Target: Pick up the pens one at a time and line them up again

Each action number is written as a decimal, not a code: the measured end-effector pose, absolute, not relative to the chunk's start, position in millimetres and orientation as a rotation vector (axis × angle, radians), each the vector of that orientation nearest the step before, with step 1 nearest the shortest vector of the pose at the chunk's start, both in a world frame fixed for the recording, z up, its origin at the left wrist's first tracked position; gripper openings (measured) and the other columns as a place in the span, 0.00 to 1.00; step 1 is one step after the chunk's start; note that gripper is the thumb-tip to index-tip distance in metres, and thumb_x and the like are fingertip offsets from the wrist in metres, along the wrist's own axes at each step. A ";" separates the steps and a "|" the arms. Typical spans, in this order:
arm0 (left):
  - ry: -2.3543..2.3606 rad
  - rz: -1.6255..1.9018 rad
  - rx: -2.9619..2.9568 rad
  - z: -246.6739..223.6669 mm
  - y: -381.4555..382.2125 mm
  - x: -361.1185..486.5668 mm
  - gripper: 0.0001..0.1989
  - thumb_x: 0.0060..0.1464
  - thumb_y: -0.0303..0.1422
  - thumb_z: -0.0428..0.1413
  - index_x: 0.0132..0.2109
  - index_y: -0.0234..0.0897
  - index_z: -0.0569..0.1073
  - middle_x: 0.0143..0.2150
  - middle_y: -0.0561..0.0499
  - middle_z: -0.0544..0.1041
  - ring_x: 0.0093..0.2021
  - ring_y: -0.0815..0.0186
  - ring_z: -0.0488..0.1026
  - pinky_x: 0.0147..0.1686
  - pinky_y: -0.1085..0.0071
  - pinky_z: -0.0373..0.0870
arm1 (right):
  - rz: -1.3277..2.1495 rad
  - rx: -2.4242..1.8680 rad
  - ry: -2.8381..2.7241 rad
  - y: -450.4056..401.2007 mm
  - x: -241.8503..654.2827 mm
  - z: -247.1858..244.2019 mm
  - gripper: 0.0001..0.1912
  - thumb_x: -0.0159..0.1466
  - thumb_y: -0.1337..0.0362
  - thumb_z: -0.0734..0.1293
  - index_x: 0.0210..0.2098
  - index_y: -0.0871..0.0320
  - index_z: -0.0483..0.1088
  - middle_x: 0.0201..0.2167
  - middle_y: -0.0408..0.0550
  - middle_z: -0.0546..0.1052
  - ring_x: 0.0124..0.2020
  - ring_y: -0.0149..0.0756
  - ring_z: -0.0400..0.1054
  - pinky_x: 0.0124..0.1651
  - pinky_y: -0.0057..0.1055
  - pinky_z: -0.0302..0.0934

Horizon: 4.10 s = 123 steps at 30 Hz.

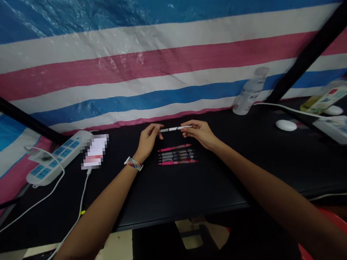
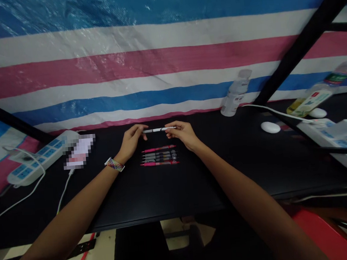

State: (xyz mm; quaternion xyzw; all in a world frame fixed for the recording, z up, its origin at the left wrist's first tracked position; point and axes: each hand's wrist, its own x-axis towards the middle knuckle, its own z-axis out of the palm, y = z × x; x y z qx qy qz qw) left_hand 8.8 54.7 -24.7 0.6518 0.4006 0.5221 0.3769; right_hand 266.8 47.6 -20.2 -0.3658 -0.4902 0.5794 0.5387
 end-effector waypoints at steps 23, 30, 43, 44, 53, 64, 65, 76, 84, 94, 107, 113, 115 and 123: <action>1.155 1.253 1.819 -23.1 51.8 9.9 0.13 0.66 0.44 0.65 0.40 0.42 0.89 0.37 0.46 0.88 0.42 0.54 0.82 0.50 0.57 0.75 | 1.323 -0.896 -1.179 48.6 266.5 -22.8 0.14 0.55 0.58 0.84 0.39 0.54 0.85 0.35 0.48 0.84 0.34 0.36 0.77 0.45 0.39 0.76; 1.136 1.258 1.819 -24.4 51.8 10.4 0.11 0.62 0.42 0.67 0.41 0.40 0.88 0.36 0.48 0.87 0.39 0.58 0.80 0.44 0.62 0.74 | 1.387 -0.873 -1.163 48.8 267.9 -22.4 0.15 0.54 0.61 0.84 0.39 0.56 0.85 0.32 0.47 0.82 0.32 0.36 0.75 0.41 0.37 0.72; 1.058 1.337 1.767 -26.3 54.0 11.3 0.10 0.61 0.41 0.69 0.44 0.40 0.87 0.38 0.47 0.87 0.39 0.61 0.82 0.43 0.64 0.77 | 1.812 -0.674 -0.622 48.4 263.6 -10.2 0.11 0.67 0.67 0.67 0.46 0.58 0.79 0.33 0.51 0.79 0.32 0.36 0.71 0.37 0.33 0.73; 1.057 1.337 1.759 -26.7 54.4 11.1 0.10 0.61 0.41 0.69 0.44 0.40 0.87 0.38 0.47 0.87 0.39 0.61 0.82 0.42 0.65 0.77 | 1.807 -0.672 -0.599 49.2 263.2 -11.5 0.11 0.67 0.68 0.66 0.46 0.58 0.79 0.32 0.51 0.78 0.32 0.36 0.70 0.36 0.32 0.73; 1.051 1.365 1.729 -28.1 57.0 9.2 0.11 0.59 0.39 0.70 0.46 0.39 0.87 0.42 0.47 0.88 0.42 0.60 0.82 0.46 0.63 0.78 | 1.820 -0.627 -0.495 48.6 263.2 -9.9 0.15 0.67 0.68 0.66 0.52 0.58 0.77 0.32 0.49 0.78 0.32 0.36 0.71 0.35 0.32 0.75; 1.076 1.373 1.730 -26.0 56.6 9.2 0.10 0.58 0.39 0.70 0.44 0.40 0.88 0.41 0.47 0.88 0.40 0.61 0.81 0.44 0.63 0.76 | 1.893 -0.548 -0.411 46.2 264.0 -6.7 0.13 0.73 0.68 0.64 0.55 0.57 0.76 0.35 0.48 0.77 0.31 0.32 0.71 0.31 0.25 0.71; 1.076 1.376 1.729 -26.3 56.8 9.1 0.10 0.58 0.39 0.70 0.44 0.40 0.88 0.41 0.47 0.88 0.40 0.61 0.81 0.44 0.63 0.76 | 1.886 -0.556 -0.411 46.4 263.6 -7.2 0.13 0.73 0.70 0.64 0.54 0.57 0.76 0.34 0.47 0.77 0.31 0.32 0.70 0.31 0.25 0.71; 1.087 1.373 1.730 -25.4 56.2 9.0 0.11 0.58 0.41 0.70 0.44 0.40 0.87 0.41 0.47 0.88 0.40 0.61 0.80 0.44 0.63 0.76 | 1.807 -0.613 -0.449 46.4 259.0 -10.4 0.11 0.71 0.69 0.65 0.49 0.57 0.78 0.36 0.50 0.80 0.33 0.34 0.72 0.37 0.29 0.75; 1.105 1.353 1.739 -24.4 54.9 9.0 0.13 0.59 0.44 0.70 0.44 0.40 0.87 0.41 0.46 0.88 0.40 0.60 0.80 0.45 0.62 0.77 | 1.802 -0.618 -0.430 43.0 257.0 -4.5 0.11 0.73 0.67 0.64 0.49 0.58 0.79 0.37 0.51 0.81 0.33 0.33 0.73 0.37 0.28 0.75; 1.107 1.358 1.723 -26.0 56.8 8.6 0.12 0.58 0.43 0.70 0.44 0.40 0.87 0.40 0.47 0.87 0.39 0.61 0.79 0.43 0.63 0.75 | 1.769 -0.645 -0.511 44.5 257.1 -8.2 0.10 0.72 0.68 0.65 0.49 0.56 0.78 0.35 0.49 0.80 0.34 0.34 0.73 0.38 0.30 0.76; 1.099 1.349 1.719 -24.6 55.2 9.8 0.15 0.58 0.45 0.71 0.43 0.40 0.86 0.37 0.48 0.86 0.37 0.61 0.78 0.41 0.64 0.75 | 1.767 -0.624 -0.453 43.1 253.1 -5.5 0.11 0.74 0.68 0.64 0.46 0.57 0.79 0.33 0.47 0.78 0.31 0.31 0.71 0.36 0.26 0.74; 1.071 1.367 1.721 -22.6 54.2 9.2 0.09 0.59 0.40 0.68 0.41 0.39 0.85 0.34 0.49 0.83 0.36 0.62 0.77 0.39 0.65 0.73 | 1.651 -0.703 -0.771 41.5 258.2 -6.0 0.12 0.72 0.58 0.68 0.46 0.56 0.82 0.35 0.50 0.82 0.33 0.34 0.73 0.36 0.30 0.74; 1.044 1.366 1.719 -21.2 53.5 8.3 0.07 0.59 0.37 0.67 0.40 0.39 0.83 0.34 0.49 0.83 0.37 0.62 0.78 0.41 0.64 0.73 | 1.497 -0.796 -0.982 42.1 260.6 -8.2 0.09 0.69 0.60 0.73 0.44 0.56 0.84 0.34 0.50 0.82 0.32 0.35 0.73 0.36 0.31 0.72; 1.065 1.202 1.908 -18.5 47.3 10.9 0.06 0.61 0.37 0.65 0.41 0.41 0.85 0.34 0.49 0.83 0.37 0.59 0.77 0.44 0.60 0.73 | 0.987 -0.975 -1.574 44.9 270.8 -15.0 0.06 0.59 0.70 0.74 0.34 0.53 0.83 0.32 0.45 0.82 0.35 0.39 0.74 0.42 0.37 0.68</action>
